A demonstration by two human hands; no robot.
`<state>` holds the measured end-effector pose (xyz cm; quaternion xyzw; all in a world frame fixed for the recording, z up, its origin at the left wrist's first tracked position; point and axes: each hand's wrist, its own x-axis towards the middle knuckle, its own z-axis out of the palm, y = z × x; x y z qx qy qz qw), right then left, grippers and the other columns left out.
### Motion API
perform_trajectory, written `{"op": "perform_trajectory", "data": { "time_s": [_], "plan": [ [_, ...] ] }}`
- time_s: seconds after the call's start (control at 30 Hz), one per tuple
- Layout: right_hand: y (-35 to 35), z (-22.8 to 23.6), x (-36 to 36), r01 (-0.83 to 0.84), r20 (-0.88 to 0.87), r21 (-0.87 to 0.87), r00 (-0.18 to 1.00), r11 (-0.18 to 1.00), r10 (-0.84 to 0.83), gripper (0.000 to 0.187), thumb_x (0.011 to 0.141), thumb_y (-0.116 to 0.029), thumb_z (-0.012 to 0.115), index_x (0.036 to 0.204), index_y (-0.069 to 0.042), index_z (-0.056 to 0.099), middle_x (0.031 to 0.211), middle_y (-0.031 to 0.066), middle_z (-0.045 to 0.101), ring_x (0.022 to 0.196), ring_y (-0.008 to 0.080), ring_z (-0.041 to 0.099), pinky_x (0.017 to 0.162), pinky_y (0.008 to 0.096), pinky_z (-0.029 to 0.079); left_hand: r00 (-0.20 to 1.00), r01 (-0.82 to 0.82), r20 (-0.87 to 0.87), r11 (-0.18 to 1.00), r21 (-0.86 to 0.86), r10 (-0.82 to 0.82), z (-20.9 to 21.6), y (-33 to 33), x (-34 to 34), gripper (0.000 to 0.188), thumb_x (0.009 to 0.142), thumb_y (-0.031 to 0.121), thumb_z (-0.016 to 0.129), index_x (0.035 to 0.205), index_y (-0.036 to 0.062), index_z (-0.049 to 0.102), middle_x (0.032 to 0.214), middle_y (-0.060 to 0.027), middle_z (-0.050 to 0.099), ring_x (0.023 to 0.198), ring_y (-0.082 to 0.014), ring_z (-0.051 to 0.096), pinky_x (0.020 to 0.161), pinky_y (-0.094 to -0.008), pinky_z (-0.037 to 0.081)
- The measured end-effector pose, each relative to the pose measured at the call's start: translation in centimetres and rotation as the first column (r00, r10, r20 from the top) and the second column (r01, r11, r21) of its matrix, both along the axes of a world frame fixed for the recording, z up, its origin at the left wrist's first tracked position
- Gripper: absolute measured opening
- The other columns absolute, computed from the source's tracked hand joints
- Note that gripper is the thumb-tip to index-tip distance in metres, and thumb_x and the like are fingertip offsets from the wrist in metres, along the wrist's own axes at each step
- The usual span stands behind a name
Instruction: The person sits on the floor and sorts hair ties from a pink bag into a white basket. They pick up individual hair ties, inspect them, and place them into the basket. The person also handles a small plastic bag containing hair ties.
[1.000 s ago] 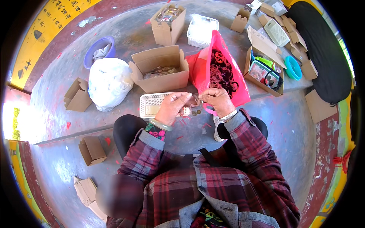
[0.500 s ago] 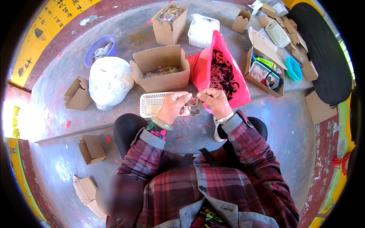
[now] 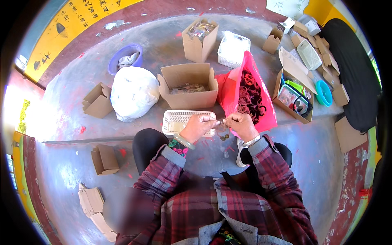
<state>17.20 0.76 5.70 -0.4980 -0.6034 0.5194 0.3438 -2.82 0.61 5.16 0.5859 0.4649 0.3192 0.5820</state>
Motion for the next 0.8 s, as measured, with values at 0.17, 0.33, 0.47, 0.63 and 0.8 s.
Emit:
{"op": "perform_trajectory", "data": {
  "time_s": [0.17,0.33,0.47,0.63,0.8],
  "plan": [
    [0.1,0.6,-0.3,0.081,-0.115,-0.016,0.99,0.997,-0.082,0.022,0.086,-0.015,0.06,0.078,0.005,0.063,0.067,0.0013,0.06,0.062,0.0049,0.051,0.057,0.022,0.042,0.996,-0.087,-0.012,0.992,-0.093,0.086,0.6,-0.2,-0.7,0.021,0.084,0.02,0.061,0.086,-0.0005,0.067,0.065,0.0003,0.059,0.053,-0.0038,0.047,0.047,-0.0196,0.037],
    [0.5,1.0,0.3,0.099,-0.074,0.023,0.993,0.995,-0.097,0.028,0.088,-0.02,0.057,0.075,0.004,0.063,0.062,0.0029,0.058,0.059,0.0069,0.05,0.055,0.0229,0.041,0.876,-0.377,0.28,0.919,-0.112,0.393,0.1,1.7,-2.8,0.018,0.086,0.014,0.057,0.09,-0.0025,0.063,0.072,-0.0036,0.061,0.059,-0.0074,0.054,0.051,-0.019,0.04],
    [0.6,0.3,0.5,0.078,-0.035,0.019,0.996,0.997,-0.078,0.03,0.088,-0.022,0.057,0.076,0.003,0.064,0.061,0.0029,0.058,0.058,0.0068,0.051,0.054,0.0225,0.04,0.63,-0.571,0.525,0.8,-0.186,0.572,0.4,5.1,-5.1,0.016,0.087,0.01,0.055,0.087,-0.0035,0.062,0.075,-0.0056,0.062,0.066,-0.0105,0.056,0.057,-0.0203,0.044],
    [0.6,0.3,0.1,0.049,-0.058,0.0,0.997,0.999,-0.049,0.029,0.088,-0.023,0.057,0.078,0.003,0.066,0.063,0.0022,0.059,0.06,0.0071,0.053,0.056,0.0214,0.043,0.275,-0.752,0.555,0.536,-0.385,0.785,-4.7,8.9,-8.2,0.013,0.086,0.004,0.051,0.094,-0.0065,0.054,0.082,-0.0116,0.059,0.069,-0.0184,0.059,0.069,-0.0295,0.054],
    [0.3,0.9,0.3,0.076,-0.054,-0.027,0.996,0.997,-0.077,0.029,0.088,-0.022,0.056,0.078,0.003,0.065,0.061,0.0042,0.059,0.058,0.0076,0.053,0.054,0.0229,0.041,0.396,-0.788,0.427,0.54,-0.295,0.813,-6.3,6.7,-6.8,0.014,0.087,0.009,0.051,0.096,-0.0009,0.056,0.077,-0.0083,0.059,0.064,-0.0173,0.058,0.054,-0.0274,0.048]
  ]
}}
